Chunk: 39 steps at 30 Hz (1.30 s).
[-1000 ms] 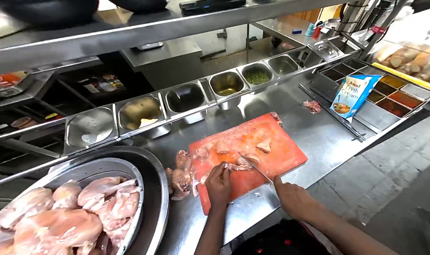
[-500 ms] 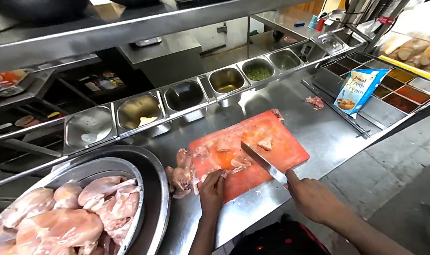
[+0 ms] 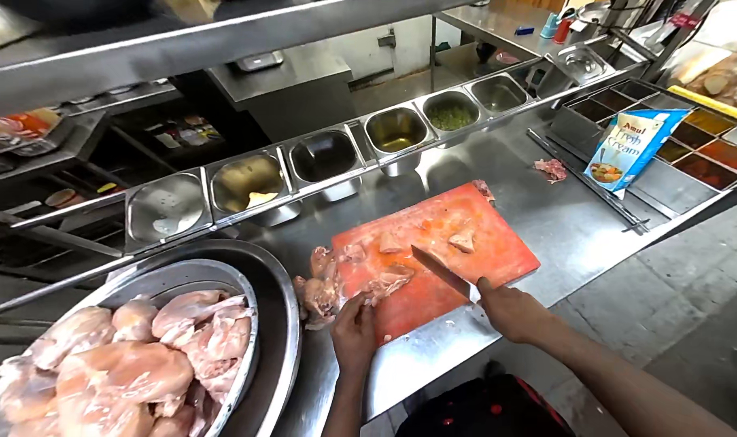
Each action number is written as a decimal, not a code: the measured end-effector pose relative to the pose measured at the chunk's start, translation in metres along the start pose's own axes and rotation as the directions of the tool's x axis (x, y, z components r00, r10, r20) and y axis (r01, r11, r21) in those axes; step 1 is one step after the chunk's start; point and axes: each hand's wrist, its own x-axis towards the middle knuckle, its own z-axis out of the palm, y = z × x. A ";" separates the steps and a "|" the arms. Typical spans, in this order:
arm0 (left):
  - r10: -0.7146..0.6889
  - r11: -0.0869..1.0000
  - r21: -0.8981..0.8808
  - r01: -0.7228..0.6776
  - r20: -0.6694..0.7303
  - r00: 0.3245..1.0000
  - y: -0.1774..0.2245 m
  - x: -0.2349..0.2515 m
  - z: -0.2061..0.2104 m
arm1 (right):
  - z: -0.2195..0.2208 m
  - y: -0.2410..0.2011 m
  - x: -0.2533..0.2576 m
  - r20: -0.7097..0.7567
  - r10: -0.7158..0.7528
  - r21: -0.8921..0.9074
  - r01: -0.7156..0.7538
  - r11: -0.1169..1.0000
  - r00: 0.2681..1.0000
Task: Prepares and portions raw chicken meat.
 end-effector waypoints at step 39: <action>-0.017 0.920 0.384 -0.081 0.246 0.969 0.055 -0.003 0.053 | 0.018 -0.026 -0.020 -0.125 -0.096 -0.107 0.083 0.991 0.987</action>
